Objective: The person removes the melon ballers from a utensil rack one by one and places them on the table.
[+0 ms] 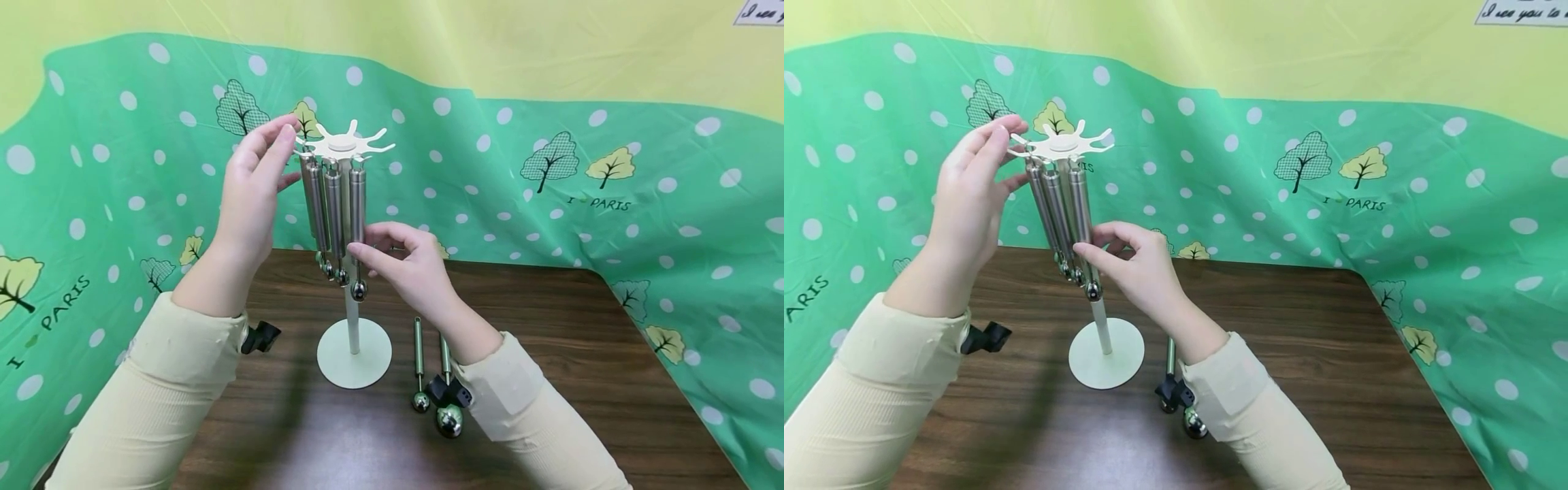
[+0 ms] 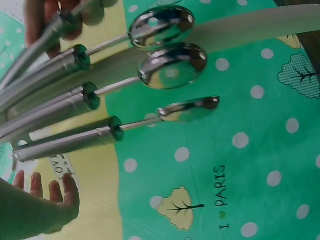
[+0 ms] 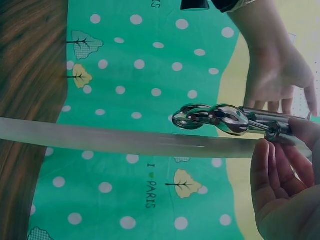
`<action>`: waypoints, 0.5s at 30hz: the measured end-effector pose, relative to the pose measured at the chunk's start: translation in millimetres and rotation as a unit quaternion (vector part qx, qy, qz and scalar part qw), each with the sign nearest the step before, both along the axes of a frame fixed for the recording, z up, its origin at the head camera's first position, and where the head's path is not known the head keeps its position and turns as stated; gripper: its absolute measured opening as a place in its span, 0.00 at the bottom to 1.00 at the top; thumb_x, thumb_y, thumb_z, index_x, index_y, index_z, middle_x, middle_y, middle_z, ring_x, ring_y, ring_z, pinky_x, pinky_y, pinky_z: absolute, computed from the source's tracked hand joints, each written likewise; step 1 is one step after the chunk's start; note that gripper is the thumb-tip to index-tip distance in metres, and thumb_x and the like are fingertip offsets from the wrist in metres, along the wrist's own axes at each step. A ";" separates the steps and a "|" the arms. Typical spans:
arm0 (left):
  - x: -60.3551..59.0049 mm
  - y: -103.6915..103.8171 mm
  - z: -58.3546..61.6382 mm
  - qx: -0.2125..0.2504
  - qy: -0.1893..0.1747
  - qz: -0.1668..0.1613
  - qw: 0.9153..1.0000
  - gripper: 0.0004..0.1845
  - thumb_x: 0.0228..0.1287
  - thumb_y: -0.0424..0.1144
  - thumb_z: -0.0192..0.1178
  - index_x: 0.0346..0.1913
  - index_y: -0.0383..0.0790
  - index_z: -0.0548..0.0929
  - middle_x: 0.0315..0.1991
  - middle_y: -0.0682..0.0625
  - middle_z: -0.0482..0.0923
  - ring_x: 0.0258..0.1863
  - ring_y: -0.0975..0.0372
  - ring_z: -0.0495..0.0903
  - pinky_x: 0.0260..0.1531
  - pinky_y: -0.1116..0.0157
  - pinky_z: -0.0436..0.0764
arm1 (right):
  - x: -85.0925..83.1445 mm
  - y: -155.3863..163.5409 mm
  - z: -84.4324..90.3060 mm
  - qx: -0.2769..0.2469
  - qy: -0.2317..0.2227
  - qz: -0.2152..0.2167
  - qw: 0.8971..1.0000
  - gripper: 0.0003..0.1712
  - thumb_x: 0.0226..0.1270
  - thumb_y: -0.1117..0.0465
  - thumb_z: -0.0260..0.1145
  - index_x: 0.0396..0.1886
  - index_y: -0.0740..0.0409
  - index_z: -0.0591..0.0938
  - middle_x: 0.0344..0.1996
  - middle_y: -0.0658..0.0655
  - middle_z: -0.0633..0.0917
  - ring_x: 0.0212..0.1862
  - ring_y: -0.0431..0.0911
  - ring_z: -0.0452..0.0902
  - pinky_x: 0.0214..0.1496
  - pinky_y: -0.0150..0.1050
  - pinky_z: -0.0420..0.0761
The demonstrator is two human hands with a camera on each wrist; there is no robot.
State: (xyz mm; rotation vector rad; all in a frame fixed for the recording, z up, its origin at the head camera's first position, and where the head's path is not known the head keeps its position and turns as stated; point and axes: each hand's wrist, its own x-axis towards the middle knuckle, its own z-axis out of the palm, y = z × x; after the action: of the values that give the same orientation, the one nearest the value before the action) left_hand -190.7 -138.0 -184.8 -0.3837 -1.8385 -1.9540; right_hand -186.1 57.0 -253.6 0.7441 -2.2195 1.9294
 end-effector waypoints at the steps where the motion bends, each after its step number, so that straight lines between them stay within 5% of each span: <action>1: -1.6 -1.1 -0.7 0.004 -0.002 -0.010 1.000 0.23 0.75 0.46 0.51 0.67 0.40 0.72 0.67 0.50 0.69 0.66 0.61 0.66 0.62 0.54 0.70 | 0.7 0.4 0.1 -0.003 0.000 -0.002 1.000 0.12 0.61 0.62 0.72 0.44 0.62 0.86 0.30 0.55 0.86 0.32 0.47 0.82 0.37 0.44 0.87; 9: -14.5 -6.3 -12.0 0.031 0.026 -0.120 0.992 0.29 0.76 0.50 0.47 0.72 0.38 0.65 0.71 0.43 0.64 0.67 0.54 0.63 0.66 0.48 0.61 | 6.4 4.4 4.9 -0.010 0.018 -0.006 1.000 0.12 0.61 0.64 0.71 0.44 0.64 0.85 0.29 0.51 0.85 0.30 0.43 0.81 0.35 0.44 0.86; 15: -21.9 -5.5 -19.2 0.049 0.048 -0.164 0.984 0.33 0.73 0.54 0.52 0.72 0.36 0.64 0.73 0.41 0.63 0.73 0.55 0.59 0.73 0.43 0.52 | 10.8 7.3 7.2 -0.011 0.026 -0.002 1.000 0.12 0.61 0.65 0.71 0.44 0.66 0.85 0.29 0.50 0.85 0.29 0.41 0.80 0.35 0.44 0.86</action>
State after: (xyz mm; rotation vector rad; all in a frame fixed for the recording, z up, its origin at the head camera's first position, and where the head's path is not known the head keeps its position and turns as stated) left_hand -212.6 -143.5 -204.1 -0.7762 -1.6961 -2.1862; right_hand -175.3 64.4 -246.5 0.7785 -2.1648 1.9062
